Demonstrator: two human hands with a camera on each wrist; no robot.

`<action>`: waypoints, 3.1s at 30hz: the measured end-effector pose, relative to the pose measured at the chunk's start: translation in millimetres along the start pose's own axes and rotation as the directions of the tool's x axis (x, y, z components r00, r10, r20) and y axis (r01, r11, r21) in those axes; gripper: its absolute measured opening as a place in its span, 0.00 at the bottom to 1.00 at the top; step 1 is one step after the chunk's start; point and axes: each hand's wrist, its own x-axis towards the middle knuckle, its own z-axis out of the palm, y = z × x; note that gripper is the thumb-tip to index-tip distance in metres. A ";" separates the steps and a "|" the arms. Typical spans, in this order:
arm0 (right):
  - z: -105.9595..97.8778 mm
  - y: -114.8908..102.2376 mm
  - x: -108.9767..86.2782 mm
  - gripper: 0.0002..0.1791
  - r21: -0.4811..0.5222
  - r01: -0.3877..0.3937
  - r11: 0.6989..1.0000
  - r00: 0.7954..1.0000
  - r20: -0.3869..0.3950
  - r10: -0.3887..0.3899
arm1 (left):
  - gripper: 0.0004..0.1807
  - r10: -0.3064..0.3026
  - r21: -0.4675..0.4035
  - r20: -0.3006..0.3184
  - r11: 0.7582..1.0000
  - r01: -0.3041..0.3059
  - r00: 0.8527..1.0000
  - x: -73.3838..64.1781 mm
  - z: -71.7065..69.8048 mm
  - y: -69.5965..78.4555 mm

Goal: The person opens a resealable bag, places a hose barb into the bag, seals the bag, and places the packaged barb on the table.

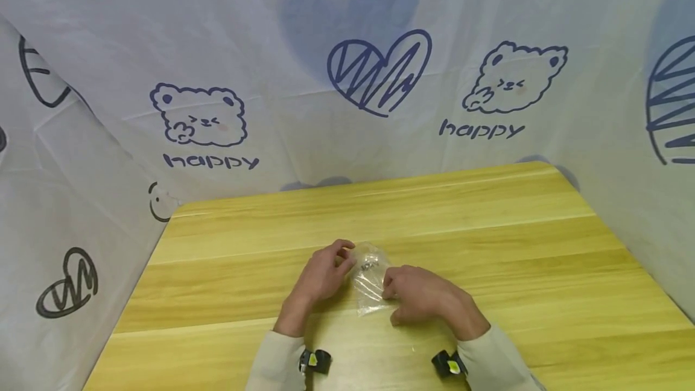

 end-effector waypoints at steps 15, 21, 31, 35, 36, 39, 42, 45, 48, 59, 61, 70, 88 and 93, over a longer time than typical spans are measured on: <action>-6.0 -0.7 -2.3 0.15 0.142 0.022 0.990 0.999 0.043 -0.029 | 0.04 0.120 0.043 -0.031 0.992 -0.118 0.992 0.6 -0.1 -4.5; -10.8 14.2 -1.0 0.04 0.253 0.021 0.967 0.983 -0.179 0.026 | 0.04 0.167 0.026 -0.081 0.986 -0.166 0.983 0.8 -4.6 -1.4; -15.7 28.2 1.8 0.12 0.266 -0.079 0.961 0.886 -0.422 0.190 | 0.03 0.189 0.036 -0.133 0.982 -0.185 0.973 -0.4 -9.4 5.9; -12.5 28.6 3.0 0.16 0.237 -0.060 0.970 0.906 -0.394 0.152 | 0.03 0.195 0.038 -0.144 0.981 -0.191 0.970 -0.8 -10.0 6.5; -12.0 28.4 3.1 0.16 0.236 -0.053 0.970 0.908 -0.394 0.146 | 0.03 0.196 0.039 -0.145 0.981 -0.192 0.970 -0.9 -10.1 6.5; -11.1 28.1 3.7 0.16 0.231 -0.040 0.972 0.903 -0.409 0.134 | 0.03 0.204 0.034 -0.145 0.979 -0.201 0.968 -0.8 -10.6 6.6; -10.6 28.3 4.1 0.13 0.226 -0.027 0.974 0.897 -0.425 0.124 | 0.03 0.212 0.030 -0.141 0.977 -0.210 0.967 -0.6 -10.9 6.9; -9.4 29.2 4.9 0.11 0.211 -0.010 0.977 0.894 -0.437 0.103 | 0.03 0.216 0.029 -0.136 0.976 -0.215 0.967 -1.0 -11.3 7.2; -8.6 30.1 6.0 0.08 0.210 0.005 0.978 0.893 -0.441 0.090 | 0.03 0.217 0.027 -0.132 0.976 -0.216 0.967 -1.3 -11.2 6.8; -16.9 26.4 2.9 0.03 0.257 0.007 0.966 0.865 -0.487 0.123 | 0.05 0.205 -0.041 -0.144 0.976 -0.213 0.968 -2.3 -14.6 11.1; -18.3 25.7 2.6 0.05 0.293 0.027 0.956 0.853 -0.506 0.131 | 0.05 0.206 -0.054 -0.165 0.975 -0.217 0.965 -2.7 -16.4 13.7; -18.7 26.9 3.7 0.16 0.457 0.135 0.879 0.809 -0.563 0.169 | 0.03 0.295 -0.061 -0.287 0.944 -0.325 0.911 -7.1 -25.6 24.3; -21.4 27.2 2.8 0.05 0.262 0.274 0.925 0.690 -0.724 0.001 | 0.04 0.378 0.026 -0.315 0.920 -0.391 0.870 -12.1 -36.8 33.4; -23.6 26.0 1.4 0.05 0.246 0.330 0.911 0.628 -0.778 -0.017 | 0.15 0.309 -0.128 -0.197 0.933 -0.337 0.930 -12.1 -35.1 30.2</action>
